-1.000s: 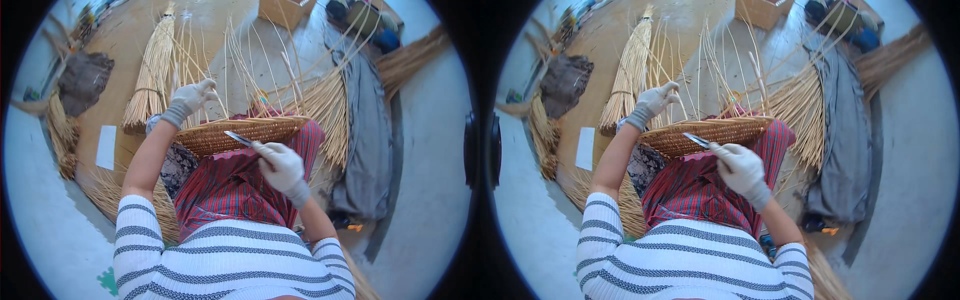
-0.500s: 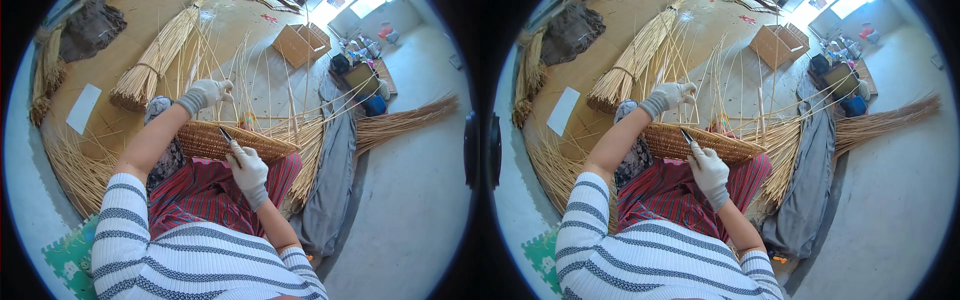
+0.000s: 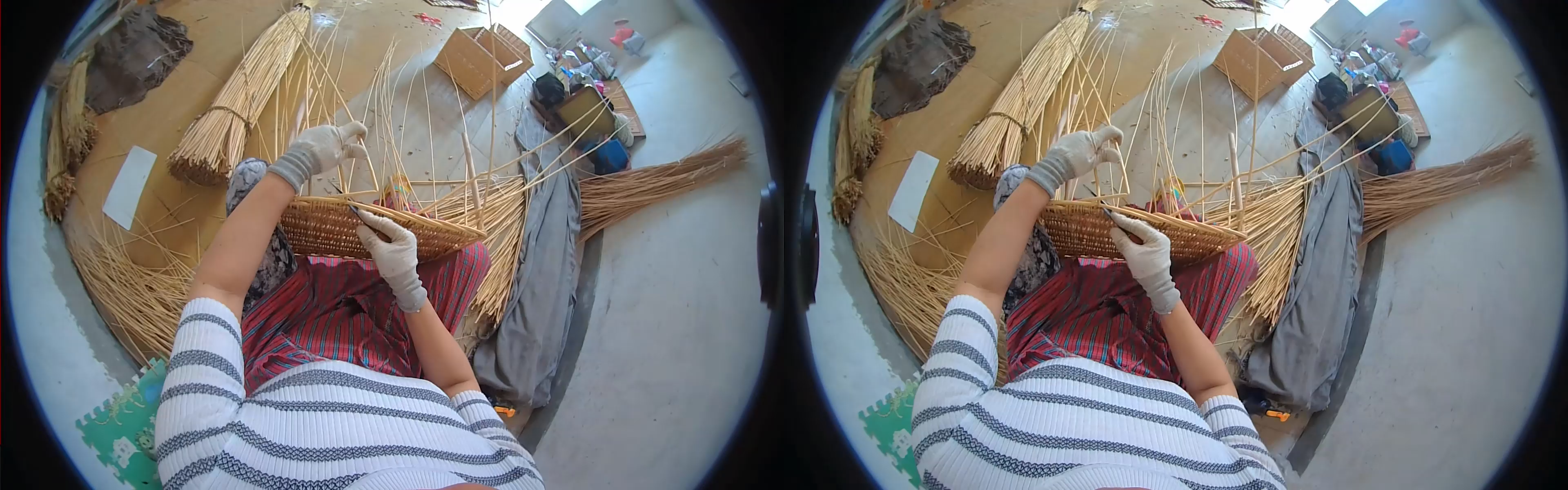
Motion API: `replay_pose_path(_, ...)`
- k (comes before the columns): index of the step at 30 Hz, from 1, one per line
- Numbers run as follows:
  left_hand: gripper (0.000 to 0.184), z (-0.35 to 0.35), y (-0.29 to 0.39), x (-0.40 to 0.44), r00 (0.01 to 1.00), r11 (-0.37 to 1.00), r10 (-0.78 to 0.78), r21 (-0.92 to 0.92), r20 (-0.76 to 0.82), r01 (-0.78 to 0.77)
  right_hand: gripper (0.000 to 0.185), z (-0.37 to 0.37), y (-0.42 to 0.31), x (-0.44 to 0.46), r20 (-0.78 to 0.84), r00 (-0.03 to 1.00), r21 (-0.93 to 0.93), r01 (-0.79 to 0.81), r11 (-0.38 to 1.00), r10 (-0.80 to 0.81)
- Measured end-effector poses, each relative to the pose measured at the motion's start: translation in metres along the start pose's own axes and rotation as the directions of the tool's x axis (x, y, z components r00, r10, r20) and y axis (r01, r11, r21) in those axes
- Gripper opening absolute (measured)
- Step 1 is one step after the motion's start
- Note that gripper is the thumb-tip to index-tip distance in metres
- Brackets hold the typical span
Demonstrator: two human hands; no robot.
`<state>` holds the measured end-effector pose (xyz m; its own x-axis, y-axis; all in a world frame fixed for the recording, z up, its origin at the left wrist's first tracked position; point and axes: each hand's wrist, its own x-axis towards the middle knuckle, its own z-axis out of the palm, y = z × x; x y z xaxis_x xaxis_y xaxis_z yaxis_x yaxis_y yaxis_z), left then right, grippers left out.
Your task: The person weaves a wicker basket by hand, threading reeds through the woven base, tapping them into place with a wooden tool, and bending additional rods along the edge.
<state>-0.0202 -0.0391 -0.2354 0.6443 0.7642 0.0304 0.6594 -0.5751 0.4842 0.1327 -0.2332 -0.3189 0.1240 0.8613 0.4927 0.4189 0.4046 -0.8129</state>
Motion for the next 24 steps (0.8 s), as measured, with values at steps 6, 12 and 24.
replay_pose_path(6, 0.048, 0.021, -0.019, 0.001, 0.975, 0.99, 0.143, 0.013, -0.168, -0.143, 0.051, 0.025, -0.016, -0.031, 0.334, 0.639, 0.711, -0.653, 0.26, 0.693)
replay_pose_path(12, 0.053, 0.013, -0.009, 0.001, 0.992, 0.996, 0.081, 0.034, -0.093, -0.078, 0.034, -0.044, -0.08, -0.012, 0.018, 0.996, -0.553, -0.061, 0.831, 0.086)
replay_pose_path(24, 0.051, 0.016, -0.013, 0.004, 0.988, 0.994, 0.087, -0.056, -0.124, -0.094, 0.029, -0.067, -0.046, -0.011, 0.059, 0.998, -0.516, 0.009, 0.856, 0.025)
